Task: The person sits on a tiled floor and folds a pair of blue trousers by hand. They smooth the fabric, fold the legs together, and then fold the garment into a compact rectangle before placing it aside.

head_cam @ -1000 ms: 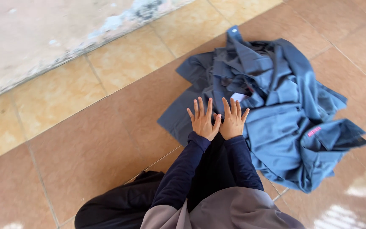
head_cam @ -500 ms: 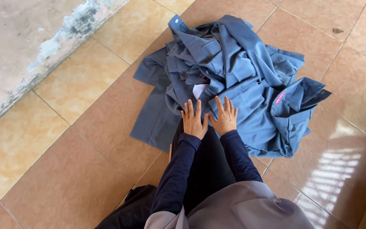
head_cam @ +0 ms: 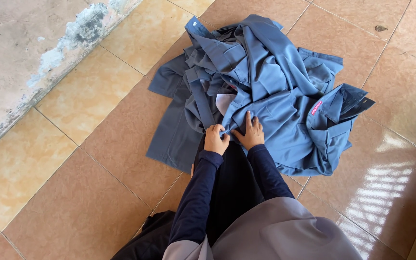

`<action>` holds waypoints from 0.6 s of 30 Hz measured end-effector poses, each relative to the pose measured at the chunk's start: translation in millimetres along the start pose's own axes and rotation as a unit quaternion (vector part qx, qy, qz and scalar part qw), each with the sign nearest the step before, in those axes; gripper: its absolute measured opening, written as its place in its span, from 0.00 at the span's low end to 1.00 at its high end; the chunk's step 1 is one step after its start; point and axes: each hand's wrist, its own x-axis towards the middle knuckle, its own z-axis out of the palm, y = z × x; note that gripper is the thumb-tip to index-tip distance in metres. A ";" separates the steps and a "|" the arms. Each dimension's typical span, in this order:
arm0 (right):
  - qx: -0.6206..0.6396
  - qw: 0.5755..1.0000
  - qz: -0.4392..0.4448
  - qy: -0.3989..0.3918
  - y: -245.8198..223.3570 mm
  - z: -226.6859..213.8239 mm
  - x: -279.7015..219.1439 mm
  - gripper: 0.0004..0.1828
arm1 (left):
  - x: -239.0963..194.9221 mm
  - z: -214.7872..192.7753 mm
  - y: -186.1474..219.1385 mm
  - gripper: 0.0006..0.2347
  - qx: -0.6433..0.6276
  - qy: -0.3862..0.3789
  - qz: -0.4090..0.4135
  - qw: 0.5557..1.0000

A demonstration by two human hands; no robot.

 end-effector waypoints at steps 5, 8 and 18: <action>0.092 0.984 0.019 0.152 67.7 65.1 65.2 0.25 | 0.4 -14.8 19.7 0.10 -0.083 -0.015 -0.060 0.995; 0.385 0.914 0.015 0.128 39.7 21.1 39.4 0.16 | 3.3 -51.6 35.9 0.11 -0.116 0.002 -0.060 0.991; 0.610 0.721 -0.295 -0.146 -129.2 -53.9 -77.9 0.15 | -16.5 -86.5 46.7 0.45 0.180 -0.187 -0.060 0.964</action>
